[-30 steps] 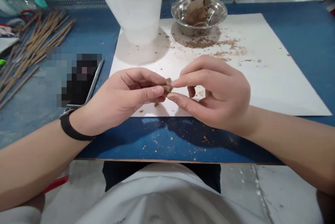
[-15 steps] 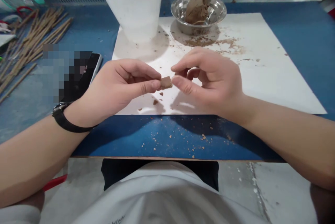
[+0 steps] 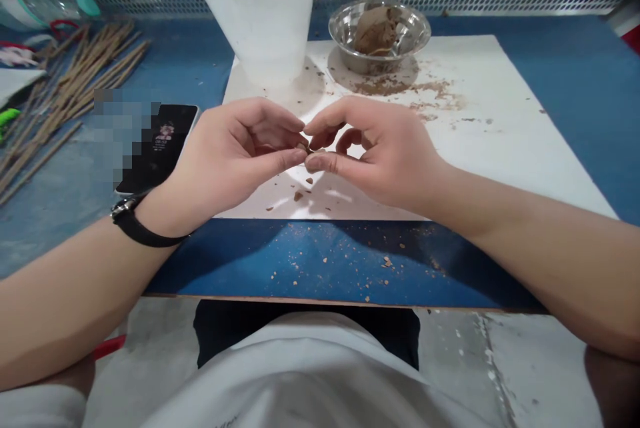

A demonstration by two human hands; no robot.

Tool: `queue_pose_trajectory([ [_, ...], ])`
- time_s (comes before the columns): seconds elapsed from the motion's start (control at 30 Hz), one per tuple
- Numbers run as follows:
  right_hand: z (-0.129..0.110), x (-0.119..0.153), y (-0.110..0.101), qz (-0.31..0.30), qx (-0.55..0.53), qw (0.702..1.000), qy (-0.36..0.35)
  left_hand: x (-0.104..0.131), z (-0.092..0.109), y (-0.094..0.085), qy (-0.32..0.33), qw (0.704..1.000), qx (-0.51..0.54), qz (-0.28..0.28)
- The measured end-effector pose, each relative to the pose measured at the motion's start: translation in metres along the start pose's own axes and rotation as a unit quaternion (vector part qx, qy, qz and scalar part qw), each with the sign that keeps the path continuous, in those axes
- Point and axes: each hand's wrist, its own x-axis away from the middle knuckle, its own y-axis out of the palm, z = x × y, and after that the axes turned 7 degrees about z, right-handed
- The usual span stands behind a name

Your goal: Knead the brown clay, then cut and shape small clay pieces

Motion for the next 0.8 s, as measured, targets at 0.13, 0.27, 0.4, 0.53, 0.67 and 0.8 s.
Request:
queue_pose_trajectory([
  [0.13,0.000,-0.002,0.000,-0.015,-0.012,1.000,0.011,-0.001,-0.002,0.001,0.008,0.999,0.030,-0.010],
  [0.27,0.002,-0.002,-0.001,-0.009,-0.029,0.999,0.022,-0.004,-0.007,0.001,0.027,0.995,0.094,-0.035],
  [0.4,0.013,-0.003,-0.004,-0.023,-0.038,0.998,0.037,-0.007,-0.010,-0.003,0.027,0.999,0.045,-0.006],
  [0.53,0.029,-0.007,-0.006,-0.036,-0.044,0.997,0.053,-0.009,-0.013,-0.007,0.030,0.992,-0.125,0.006],
  [0.67,0.036,-0.008,-0.007,-0.045,0.019,0.999,0.013,-0.011,-0.015,-0.006,0.059,0.978,-0.198,-0.005],
  [0.8,0.034,-0.007,-0.007,-0.056,0.077,0.995,-0.007,-0.011,-0.015,-0.003,0.080,0.967,-0.240,-0.024],
])
